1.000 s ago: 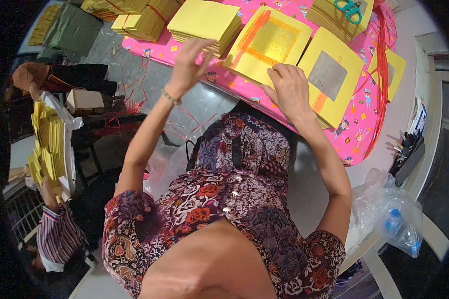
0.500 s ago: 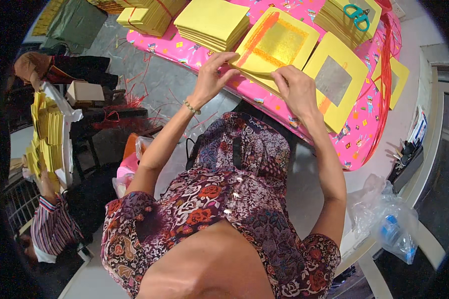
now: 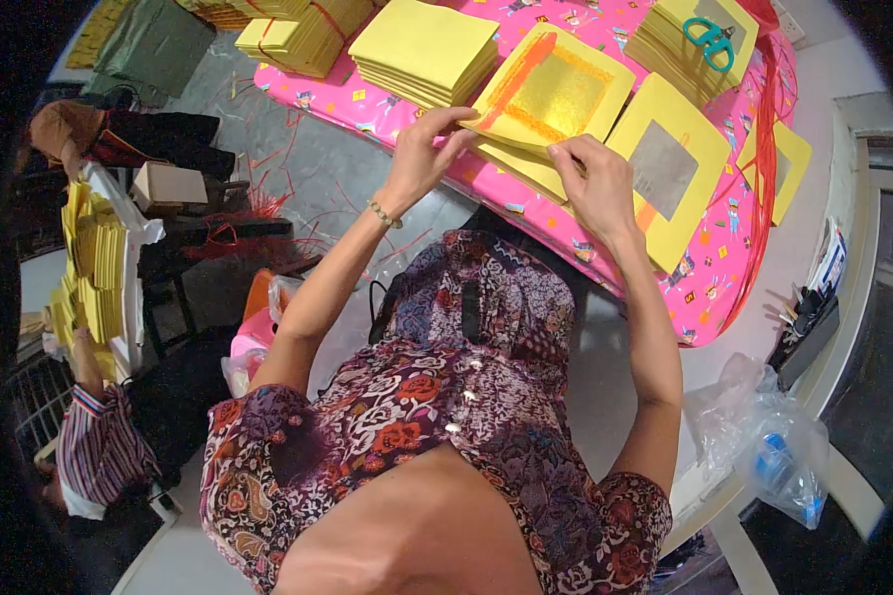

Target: Folding and stacking traditional yellow ritual paper with gold and silver foil.

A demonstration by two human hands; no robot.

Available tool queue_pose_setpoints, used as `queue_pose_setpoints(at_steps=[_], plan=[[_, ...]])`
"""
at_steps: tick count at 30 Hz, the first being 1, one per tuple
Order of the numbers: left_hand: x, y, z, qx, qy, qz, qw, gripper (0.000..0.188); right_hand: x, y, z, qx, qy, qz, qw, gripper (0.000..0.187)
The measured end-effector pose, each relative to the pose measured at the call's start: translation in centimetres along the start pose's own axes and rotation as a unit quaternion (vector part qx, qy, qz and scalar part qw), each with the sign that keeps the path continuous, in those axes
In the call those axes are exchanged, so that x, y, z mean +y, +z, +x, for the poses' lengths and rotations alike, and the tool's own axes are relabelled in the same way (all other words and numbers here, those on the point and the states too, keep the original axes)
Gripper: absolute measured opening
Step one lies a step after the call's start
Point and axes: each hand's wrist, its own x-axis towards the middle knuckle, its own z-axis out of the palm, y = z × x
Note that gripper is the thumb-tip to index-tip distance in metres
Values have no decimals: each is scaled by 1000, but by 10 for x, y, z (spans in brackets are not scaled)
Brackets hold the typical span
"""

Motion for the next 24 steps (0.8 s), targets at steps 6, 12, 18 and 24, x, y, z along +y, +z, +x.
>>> queue_pose_setpoints(at_steps=[6,12,18,24], plan=[[3,-3,4,-11,-10,14,1000,24,1,-2,2,-5,20,15,1000,26],[4,-5,6,-13,8,35,999,23,3,-2,4,-8,19,15,1000,27],[4,-5,9,-10,-13,20,1000,21,2,-4,6,-23,43,18,999,27],[2,-10,13,-28,6,55,998,20,-17,4,2,-34,-114,-165,979,46]])
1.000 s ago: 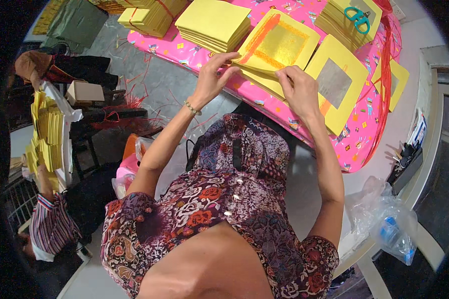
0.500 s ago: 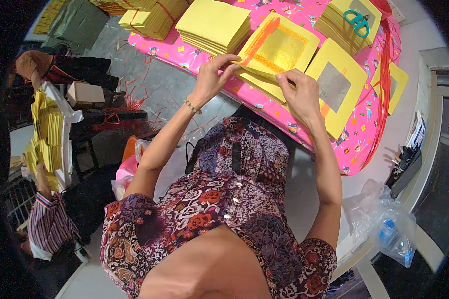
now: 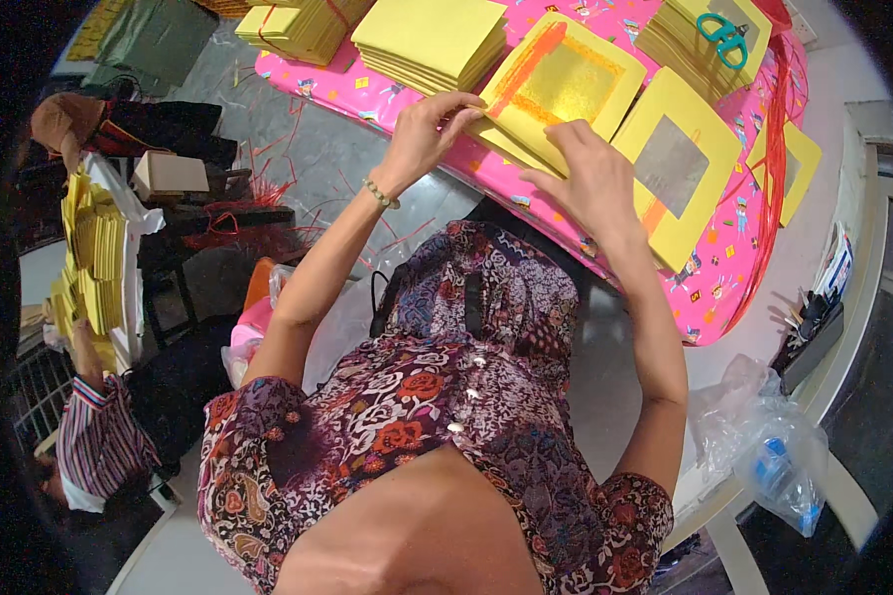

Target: Folding and stacking traditional yellow ritual paper with gold and silver foil.

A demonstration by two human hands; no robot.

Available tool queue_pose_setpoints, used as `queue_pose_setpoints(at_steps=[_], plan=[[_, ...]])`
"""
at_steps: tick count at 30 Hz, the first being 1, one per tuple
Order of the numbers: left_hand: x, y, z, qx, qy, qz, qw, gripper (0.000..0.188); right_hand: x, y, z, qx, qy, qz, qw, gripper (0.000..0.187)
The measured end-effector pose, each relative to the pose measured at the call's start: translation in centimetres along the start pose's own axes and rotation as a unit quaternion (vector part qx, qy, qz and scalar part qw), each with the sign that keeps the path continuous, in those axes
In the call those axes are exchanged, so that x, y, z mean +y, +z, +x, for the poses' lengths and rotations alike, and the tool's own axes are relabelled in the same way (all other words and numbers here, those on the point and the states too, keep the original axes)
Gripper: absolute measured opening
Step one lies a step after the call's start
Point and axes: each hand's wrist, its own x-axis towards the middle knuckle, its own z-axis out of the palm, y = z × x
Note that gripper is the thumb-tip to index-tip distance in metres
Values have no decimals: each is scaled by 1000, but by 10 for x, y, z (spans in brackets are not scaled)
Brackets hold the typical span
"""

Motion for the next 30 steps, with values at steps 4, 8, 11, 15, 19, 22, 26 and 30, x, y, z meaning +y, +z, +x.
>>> queue_pose_setpoints(at_steps=[4,8,11,15,19,22,26,30], plan=[[-3,-1,0,-22,-4,-21,1000,21,0,15,6,-28,2,-93,995,54],[-15,-1,-1,-22,26,-30,999,22,3,8,12,-34,4,-68,997,52],[-14,-6,1,-61,-12,-50,997,23,10,1,18,-60,26,-17,998,47],[-13,-10,4,-79,-26,-62,995,24,18,-3,23,-81,38,16,996,44],[-14,-11,6,-99,-24,-79,992,26,19,-7,25,-109,59,21,992,41],[-21,-11,5,-103,19,-85,991,30,14,-7,24,-97,33,-9,995,38],[-21,-13,6,-130,53,-49,989,41,15,-8,24,-104,45,13,993,32],[-22,-12,7,-128,57,-38,989,42,15,-5,21,-55,-32,20,998,20]])
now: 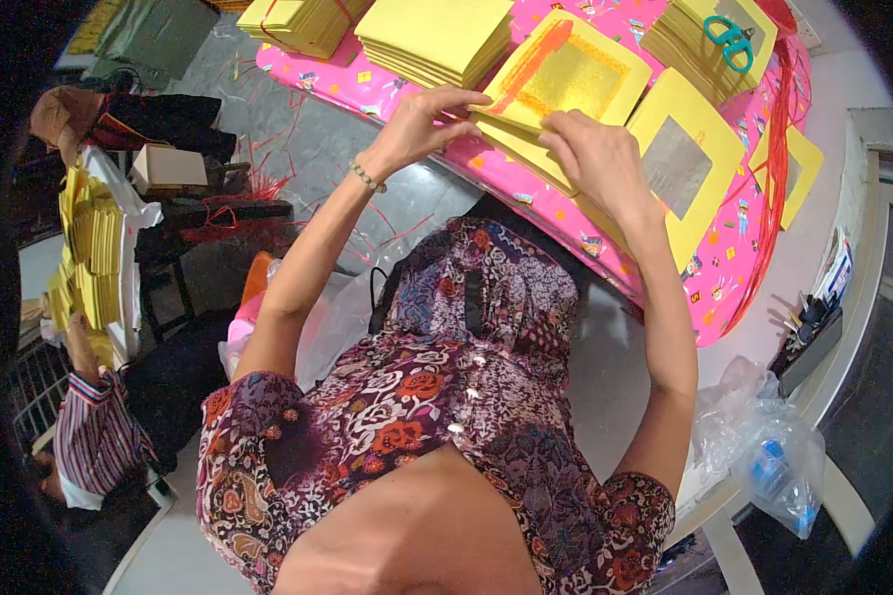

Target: Folding and stacking traditional yellow ritual paper with gold and silver foil.

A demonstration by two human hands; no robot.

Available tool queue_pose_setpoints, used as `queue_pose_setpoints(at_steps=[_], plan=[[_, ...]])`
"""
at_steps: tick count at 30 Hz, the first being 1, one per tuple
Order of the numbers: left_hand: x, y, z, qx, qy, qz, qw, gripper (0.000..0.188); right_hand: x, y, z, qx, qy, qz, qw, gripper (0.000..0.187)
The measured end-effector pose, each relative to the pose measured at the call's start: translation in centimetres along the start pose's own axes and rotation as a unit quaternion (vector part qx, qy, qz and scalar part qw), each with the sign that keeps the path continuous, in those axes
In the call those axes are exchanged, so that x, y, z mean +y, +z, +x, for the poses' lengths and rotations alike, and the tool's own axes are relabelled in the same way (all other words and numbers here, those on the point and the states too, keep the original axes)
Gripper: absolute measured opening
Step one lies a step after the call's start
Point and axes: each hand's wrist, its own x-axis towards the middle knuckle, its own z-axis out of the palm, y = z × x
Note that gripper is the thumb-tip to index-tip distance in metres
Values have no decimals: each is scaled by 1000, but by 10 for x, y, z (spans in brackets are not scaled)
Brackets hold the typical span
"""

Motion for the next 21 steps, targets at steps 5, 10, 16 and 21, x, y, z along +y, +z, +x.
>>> queue_pose_setpoints(at_steps=[5,10,16,21], plan=[[5,-3,0,-13,-75,-77,994,47,-2,4,-5,49,-39,-5,998,20],[0,-3,-1,-1,-43,-60,997,49,-3,9,-5,7,-105,-71,992,26],[-1,-3,0,4,-26,-50,998,48,-7,5,-3,-19,-72,-70,995,47],[0,-3,0,4,-39,-96,995,48,-1,-1,2,-16,-74,-15,997,44]])
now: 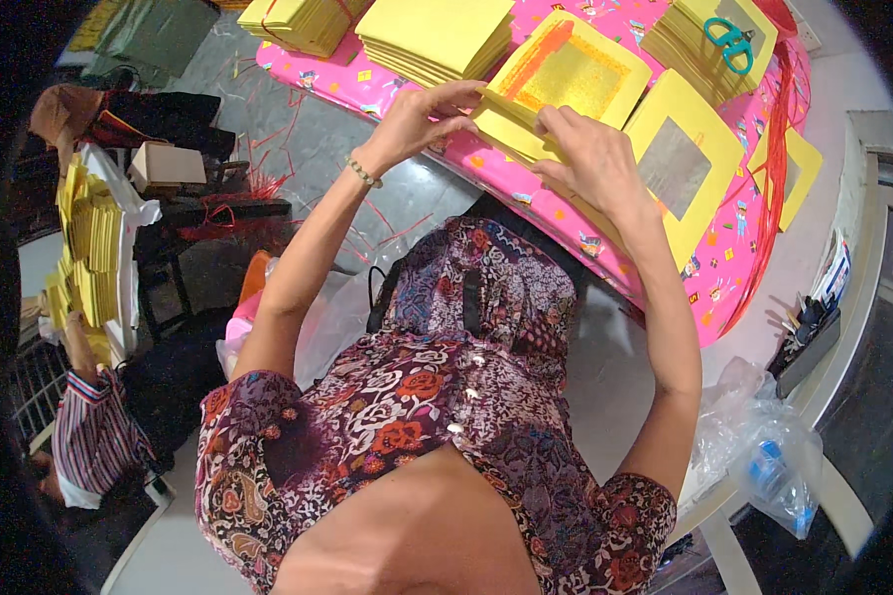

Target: Folding and stacking traditional yellow ritual paper with gold and silver foil.

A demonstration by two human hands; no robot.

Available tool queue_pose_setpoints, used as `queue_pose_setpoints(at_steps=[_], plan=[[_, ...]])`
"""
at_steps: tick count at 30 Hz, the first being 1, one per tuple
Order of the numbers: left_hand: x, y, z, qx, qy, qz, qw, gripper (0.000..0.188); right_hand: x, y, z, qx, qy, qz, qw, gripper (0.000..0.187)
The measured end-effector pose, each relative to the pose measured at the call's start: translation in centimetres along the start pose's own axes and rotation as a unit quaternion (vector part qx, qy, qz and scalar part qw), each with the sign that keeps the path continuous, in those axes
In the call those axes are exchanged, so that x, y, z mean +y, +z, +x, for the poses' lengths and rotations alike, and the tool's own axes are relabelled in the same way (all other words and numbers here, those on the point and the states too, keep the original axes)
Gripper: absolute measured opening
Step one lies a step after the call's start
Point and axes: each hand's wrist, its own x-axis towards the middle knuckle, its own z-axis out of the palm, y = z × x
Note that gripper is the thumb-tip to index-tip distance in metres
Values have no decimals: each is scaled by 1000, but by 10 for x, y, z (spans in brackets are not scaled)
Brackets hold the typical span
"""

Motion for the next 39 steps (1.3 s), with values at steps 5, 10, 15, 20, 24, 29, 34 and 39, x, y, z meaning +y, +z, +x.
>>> queue_pose_setpoints(at_steps=[5,10,15,20,24,29,34,39], plan=[[4,-1,-3,1,-44,3,999,47,5,-3,0,7,-9,30,999,30],[-1,0,-6,2,-40,2,999,48,5,-1,1,-21,-4,-6,1000,12],[-1,7,-10,60,33,44,997,46,8,-3,0,-4,1,36,999,12],[30,28,-15,143,-95,8,985,58,8,-5,-1,-2,29,56,998,12],[30,48,-18,145,-117,-143,972,73,6,-7,-2,-10,34,73,997,14],[36,61,-2,161,-148,-275,936,72,4,-7,-2,-19,38,100,994,16],[35,66,4,164,-187,-227,942,68,0,-6,-6,7,91,155,984,17],[32,69,7,190,-158,-277,929,69,0,-3,-8,10,111,167,980,24]])
